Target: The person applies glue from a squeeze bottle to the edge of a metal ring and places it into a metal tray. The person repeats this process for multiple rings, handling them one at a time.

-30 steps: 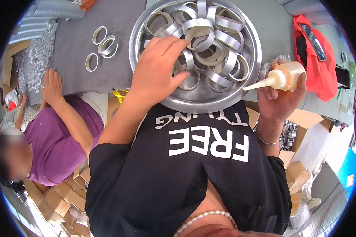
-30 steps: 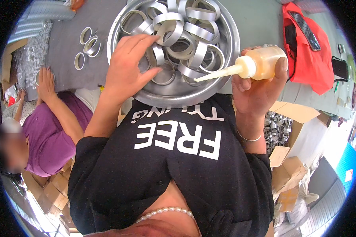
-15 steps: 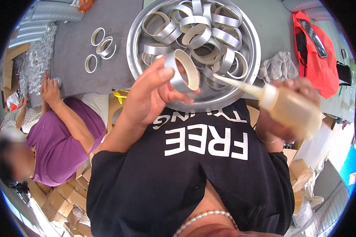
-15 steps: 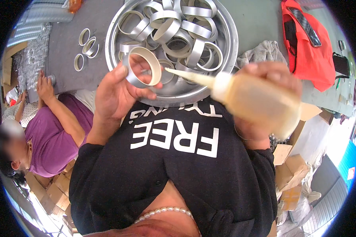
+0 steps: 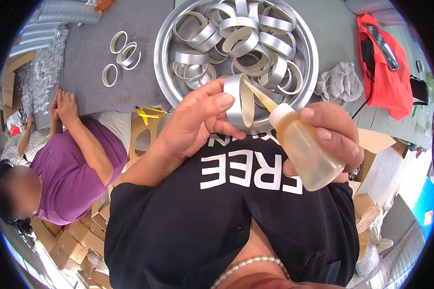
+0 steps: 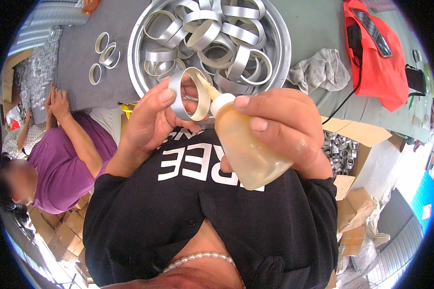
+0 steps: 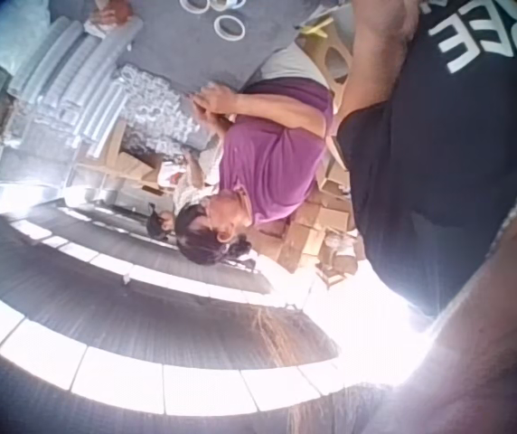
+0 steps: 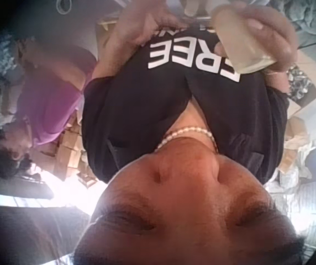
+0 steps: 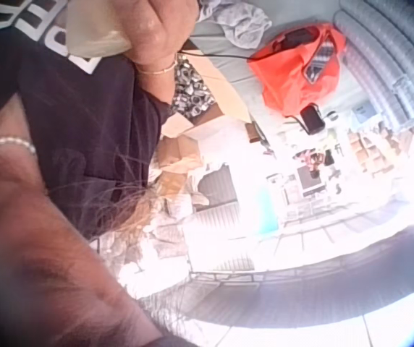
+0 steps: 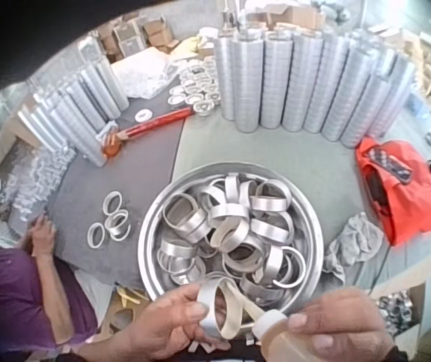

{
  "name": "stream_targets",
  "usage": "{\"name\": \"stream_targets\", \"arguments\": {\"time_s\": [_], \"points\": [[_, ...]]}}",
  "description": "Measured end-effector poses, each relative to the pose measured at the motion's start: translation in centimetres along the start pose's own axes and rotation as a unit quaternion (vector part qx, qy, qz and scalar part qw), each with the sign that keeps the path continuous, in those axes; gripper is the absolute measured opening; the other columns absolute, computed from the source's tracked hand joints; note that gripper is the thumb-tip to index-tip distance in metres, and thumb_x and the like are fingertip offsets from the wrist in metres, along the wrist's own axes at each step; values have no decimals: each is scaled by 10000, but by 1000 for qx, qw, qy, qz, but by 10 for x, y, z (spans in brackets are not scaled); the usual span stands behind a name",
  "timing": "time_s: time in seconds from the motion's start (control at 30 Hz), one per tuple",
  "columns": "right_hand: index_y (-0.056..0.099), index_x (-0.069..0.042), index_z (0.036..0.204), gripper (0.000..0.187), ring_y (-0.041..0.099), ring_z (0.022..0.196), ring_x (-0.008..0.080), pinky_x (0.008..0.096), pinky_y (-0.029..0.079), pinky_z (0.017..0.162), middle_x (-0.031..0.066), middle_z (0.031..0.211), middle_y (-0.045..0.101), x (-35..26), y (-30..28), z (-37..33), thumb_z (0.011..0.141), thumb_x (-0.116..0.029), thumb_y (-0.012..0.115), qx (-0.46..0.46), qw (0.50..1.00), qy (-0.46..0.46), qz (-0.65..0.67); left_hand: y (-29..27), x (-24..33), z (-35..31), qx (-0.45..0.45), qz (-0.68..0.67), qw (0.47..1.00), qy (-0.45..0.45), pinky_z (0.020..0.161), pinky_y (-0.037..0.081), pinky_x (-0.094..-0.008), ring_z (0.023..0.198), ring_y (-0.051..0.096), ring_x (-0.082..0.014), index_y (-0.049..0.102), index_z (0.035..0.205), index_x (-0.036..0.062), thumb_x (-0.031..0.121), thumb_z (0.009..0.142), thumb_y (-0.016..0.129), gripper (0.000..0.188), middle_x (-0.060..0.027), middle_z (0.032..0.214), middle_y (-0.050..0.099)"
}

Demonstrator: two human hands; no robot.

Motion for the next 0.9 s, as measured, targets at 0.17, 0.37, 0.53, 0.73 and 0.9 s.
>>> {"name": "stream_targets", "arguments": {"time_s": [0.17, 0.37, 0.53, 0.73, 0.9], "points": [[467, -15, 1222, 720, 660, 852, 276, 338, 552, 687, 272, 1071, 621, 0, -10, 4, 729, -351, 872, -42, 996, 67, 32, -2, 10, -2, -15, 98, 987, 127, 887, 577, -339, 1127, 605, -220, 463, 1380, 10, 89, 776, 720, 661, -122, 1239, 559], [474, 15, 1096, 643, 677, 833, 265, 324, 559, 666, 219, 922, 632, 21, -19, -5, 752, -406, 817, 56, 981, 184, 40, 14, 30, -8, -31, 293, 909, 295, 905, 574, -313, 1137, 591, -196, 559, 1319, 54, -34, 649, 795, 716, -99, 1257, 535], [499, 48, 1068, 594, 655, 707, 240, 293, 530, 573, 217, 904, 636, 43, -16, -15, 805, -437, 718, 158, 922, 317, 156, 22, 40, -14, -73, 502, 772, 383, 949, 542, -335, 1203, 566, -262, 645, 1181, 37, -67, 582, 790, 626, -156, 1287, 532], [492, 49, 1090, 528, 545, 501, 102, 219, 413, 352, 192, 899, 589, 62, 0, -28, 943, -458, 514, 176, 792, 490, 318, 25, 31, -17, -77, 490, 733, 465, 928, 536, -355, 1158, 594, -292, 681, 1127, 48, -74, 622, 780, 529, -182, 1286, 540], [486, 70, 1166, 569, 504, 508, 87, 192, 429, 433, 170, 1034, 554, 93, -4, -47, 1002, -475, 466, 268, 644, 451, 557, -21, 59, -43, 138, 358, 787, 484, 828, 550, -302, 1085, 590, -220, 560, 1292, -22, 89, 600, 832, 752, -111, 1271, 532]]}}
Point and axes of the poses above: each hand's wrist, its own z-axis towards the middle knuckle, its own y-axis out of the palm, x = y × z, the point moved 6 cm from there along z, towards the middle knuckle
